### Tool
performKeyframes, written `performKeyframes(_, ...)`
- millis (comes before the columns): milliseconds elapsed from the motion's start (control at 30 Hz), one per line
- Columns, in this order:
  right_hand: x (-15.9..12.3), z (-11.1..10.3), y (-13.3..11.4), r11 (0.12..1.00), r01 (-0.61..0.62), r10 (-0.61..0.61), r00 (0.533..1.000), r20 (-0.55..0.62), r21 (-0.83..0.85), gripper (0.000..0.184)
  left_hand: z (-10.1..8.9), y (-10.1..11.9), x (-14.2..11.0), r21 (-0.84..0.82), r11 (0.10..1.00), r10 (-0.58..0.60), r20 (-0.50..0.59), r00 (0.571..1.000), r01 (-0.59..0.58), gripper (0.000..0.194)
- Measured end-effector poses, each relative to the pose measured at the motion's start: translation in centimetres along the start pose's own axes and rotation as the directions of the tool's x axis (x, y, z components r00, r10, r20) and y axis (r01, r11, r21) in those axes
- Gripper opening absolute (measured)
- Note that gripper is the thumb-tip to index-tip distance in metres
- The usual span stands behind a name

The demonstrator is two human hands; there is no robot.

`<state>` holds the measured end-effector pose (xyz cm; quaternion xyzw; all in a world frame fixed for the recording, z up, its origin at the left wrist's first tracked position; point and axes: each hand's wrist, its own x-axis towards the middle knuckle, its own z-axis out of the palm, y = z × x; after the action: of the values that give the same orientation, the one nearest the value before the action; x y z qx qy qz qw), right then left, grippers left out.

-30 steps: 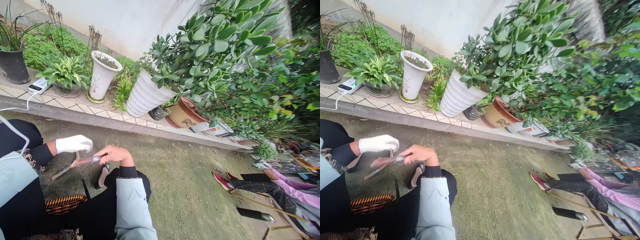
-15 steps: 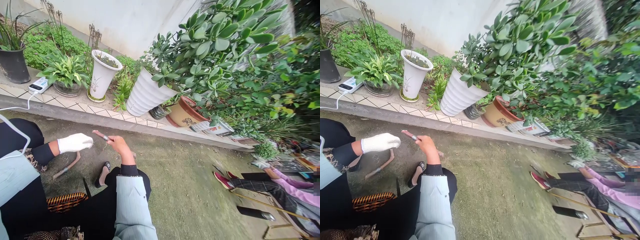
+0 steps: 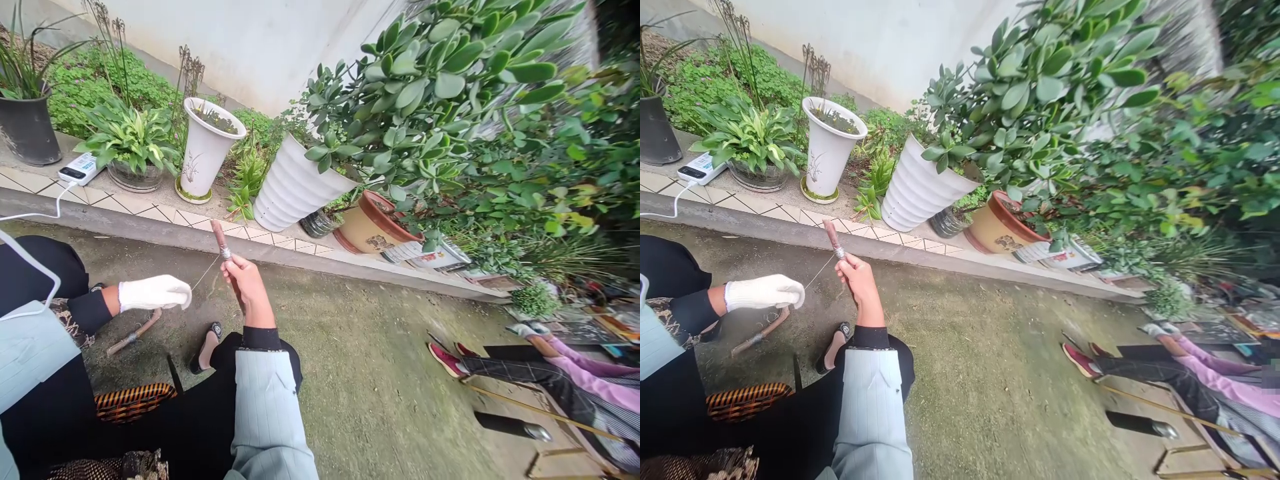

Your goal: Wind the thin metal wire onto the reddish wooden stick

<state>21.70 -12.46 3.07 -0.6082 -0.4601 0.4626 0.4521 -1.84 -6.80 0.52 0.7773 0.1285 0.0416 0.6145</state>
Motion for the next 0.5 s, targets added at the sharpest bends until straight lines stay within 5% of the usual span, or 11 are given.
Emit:
performKeyframes(67, 0.5, 0.1, 0.6, 0.948, -0.071, 0.053, 0.996, -0.066, -0.31, 0.028, -0.1, 0.8, -0.2, 0.063, 0.998, 0.019, 0.017, 1.0, -0.02, 0.033)
performKeyframes(133, 0.6, 0.1, 0.8, 0.783, -0.112, 0.104, 0.993, -0.049, -0.612, 0.022, -0.8, 1.6, -0.5, 0.152, 0.988, 0.024, -0.023, 0.999, -0.02, 0.031)
performKeyframes(200, 0.3, 0.1, 0.7, 0.635, -0.081, 0.249, 0.963, 0.105, -0.768, 0.018, -1.8, 2.1, -0.9, 0.25, 0.968, 0.018, -0.103, 0.995, 0.009, 0.03)
performKeyframes(233, 0.1, 0.2, 0.5, 0.615, -0.051, 0.363, 0.904, 0.226, -0.787, 0.018, -2.3, 2.3, -1.1, 0.293, 0.956, 0.012, -0.144, 0.99, 0.031, 0.029)
performKeyframes(300, -0.5, 0.6, 0.1, 0.683, -0.002, 0.532, 0.687, 0.495, -0.731, 0.023, -3.0, 2.2, -1.4, 0.355, 0.931, -0.008, -0.218, 0.976, 0.087, 0.029)
performKeyframes(367, -1.0, 1.0, -0.5, 0.814, -0.007, 0.51, 0.487, 0.709, -0.58, 0.032, -3.2, 1.9, -1.5, 0.376, 0.918, -0.017, -0.283, 0.959, 0.127, 0.029)
performKeyframes(433, -1.3, 1.2, -1.1, 0.923, -0.029, 0.357, 0.438, 0.825, -0.383, 0.044, -3.0, 1.2, -1.2, 0.369, 0.919, -0.005, -0.337, 0.941, 0.137, 0.031)
performKeyframes(500, -1.6, 1.1, -1.6, 0.979, -0.033, 0.188, 0.534, 0.824, -0.202, 0.052, -2.5, 0.5, -0.8, 0.342, 0.931, 0.003, -0.361, 0.932, 0.13, 0.032)
